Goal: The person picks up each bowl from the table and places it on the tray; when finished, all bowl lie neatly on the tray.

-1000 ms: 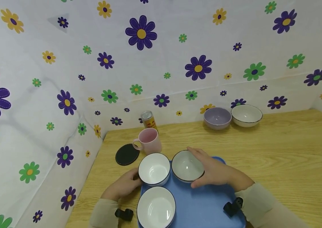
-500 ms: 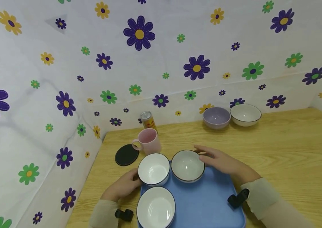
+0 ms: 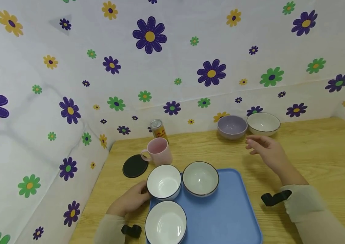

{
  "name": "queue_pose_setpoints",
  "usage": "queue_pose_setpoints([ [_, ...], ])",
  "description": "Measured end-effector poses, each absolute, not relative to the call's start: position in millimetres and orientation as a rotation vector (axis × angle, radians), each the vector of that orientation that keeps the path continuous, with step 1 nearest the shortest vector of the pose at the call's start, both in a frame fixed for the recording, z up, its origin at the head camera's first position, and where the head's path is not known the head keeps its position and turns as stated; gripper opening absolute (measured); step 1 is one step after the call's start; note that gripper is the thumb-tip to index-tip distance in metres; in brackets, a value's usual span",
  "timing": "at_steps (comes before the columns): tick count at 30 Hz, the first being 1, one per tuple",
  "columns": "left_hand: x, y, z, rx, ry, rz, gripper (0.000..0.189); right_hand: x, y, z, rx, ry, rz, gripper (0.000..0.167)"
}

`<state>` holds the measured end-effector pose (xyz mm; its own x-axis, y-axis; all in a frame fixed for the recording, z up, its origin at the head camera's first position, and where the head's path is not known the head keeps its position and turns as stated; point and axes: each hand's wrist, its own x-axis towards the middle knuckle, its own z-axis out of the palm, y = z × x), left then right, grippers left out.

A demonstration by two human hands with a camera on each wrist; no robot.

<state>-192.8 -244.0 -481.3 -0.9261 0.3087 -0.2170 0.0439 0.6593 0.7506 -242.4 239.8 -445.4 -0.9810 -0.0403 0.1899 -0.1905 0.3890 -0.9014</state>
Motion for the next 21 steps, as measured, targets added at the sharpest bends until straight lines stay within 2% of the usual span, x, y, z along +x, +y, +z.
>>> queue_pose_setpoints([
  [8,-192.6,-245.1,-478.0,0.298,2.520,1.165,0.049,-254.3,265.8,-438.7,0.033,-2.437,1.368,0.047],
  [12,-192.0,-243.7,-477.4,0.292,2.520,1.179,0.050,-271.6,274.8,-435.9,-0.039,-2.417,1.257,0.053],
  [14,-192.2,-243.7,-477.7,0.297,2.519,1.184,0.050,-284.0,278.9,-434.5,-0.076,-2.435,1.192,0.064],
  [19,-193.8,-246.2,-478.2,0.314,2.521,1.171,0.049,-307.5,287.9,-437.8,-0.213,-2.650,1.076,0.113],
  [21,-194.3,-247.6,-478.1,0.321,2.526,1.164,0.048,-312.7,290.0,-441.6,-0.236,-2.721,1.098,0.128],
])
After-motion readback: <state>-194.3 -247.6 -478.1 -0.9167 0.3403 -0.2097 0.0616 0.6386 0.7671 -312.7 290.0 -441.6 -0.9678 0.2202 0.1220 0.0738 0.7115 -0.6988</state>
